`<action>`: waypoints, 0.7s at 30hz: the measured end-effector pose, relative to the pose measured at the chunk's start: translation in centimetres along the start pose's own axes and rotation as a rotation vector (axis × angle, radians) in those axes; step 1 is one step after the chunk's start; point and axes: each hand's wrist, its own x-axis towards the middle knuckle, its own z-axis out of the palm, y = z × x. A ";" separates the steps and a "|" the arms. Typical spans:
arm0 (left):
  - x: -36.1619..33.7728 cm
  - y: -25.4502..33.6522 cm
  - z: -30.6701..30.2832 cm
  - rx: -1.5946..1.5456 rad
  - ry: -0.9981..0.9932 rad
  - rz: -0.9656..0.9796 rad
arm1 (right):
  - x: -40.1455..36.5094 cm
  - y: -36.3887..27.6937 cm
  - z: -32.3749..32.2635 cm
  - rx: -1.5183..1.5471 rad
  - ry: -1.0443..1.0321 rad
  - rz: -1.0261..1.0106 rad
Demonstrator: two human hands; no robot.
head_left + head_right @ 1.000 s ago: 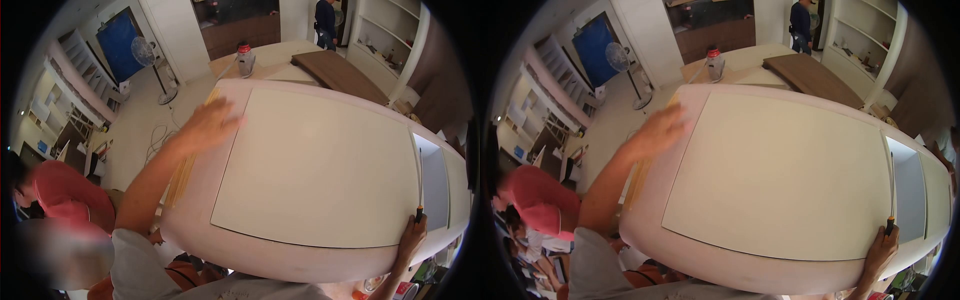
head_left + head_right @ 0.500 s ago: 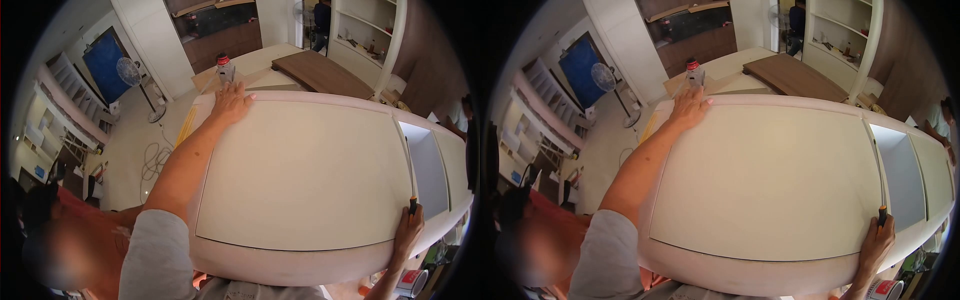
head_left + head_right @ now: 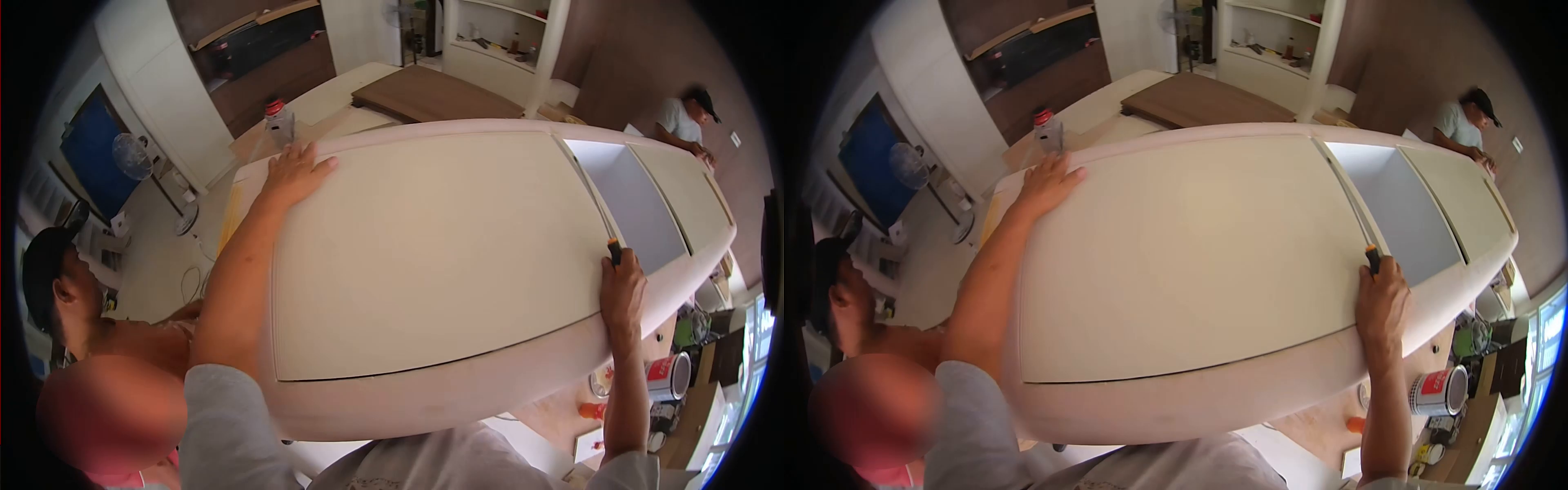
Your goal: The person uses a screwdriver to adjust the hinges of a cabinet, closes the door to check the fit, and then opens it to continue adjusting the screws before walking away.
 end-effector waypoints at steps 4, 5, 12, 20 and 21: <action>-0.9 0.2 0.0 0.020 0.019 -0.001 | 0.6 0.2 -0.5 -0.032 -0.032 -0.036; -0.8 0.3 0.0 0.027 -0.004 -0.010 | 0.8 0.6 -0.5 -0.030 -0.063 0.007; -0.7 0.7 -0.9 0.043 -0.109 -0.073 | 1.2 0.8 -0.3 0.007 -0.030 -0.028; -0.7 1.0 -0.7 0.065 -0.078 -0.119 | 1.3 0.8 -0.3 0.015 -0.044 -0.039; -0.8 1.1 -0.7 0.069 -0.080 -0.122 | 1.3 0.9 -0.3 0.023 -0.036 -0.046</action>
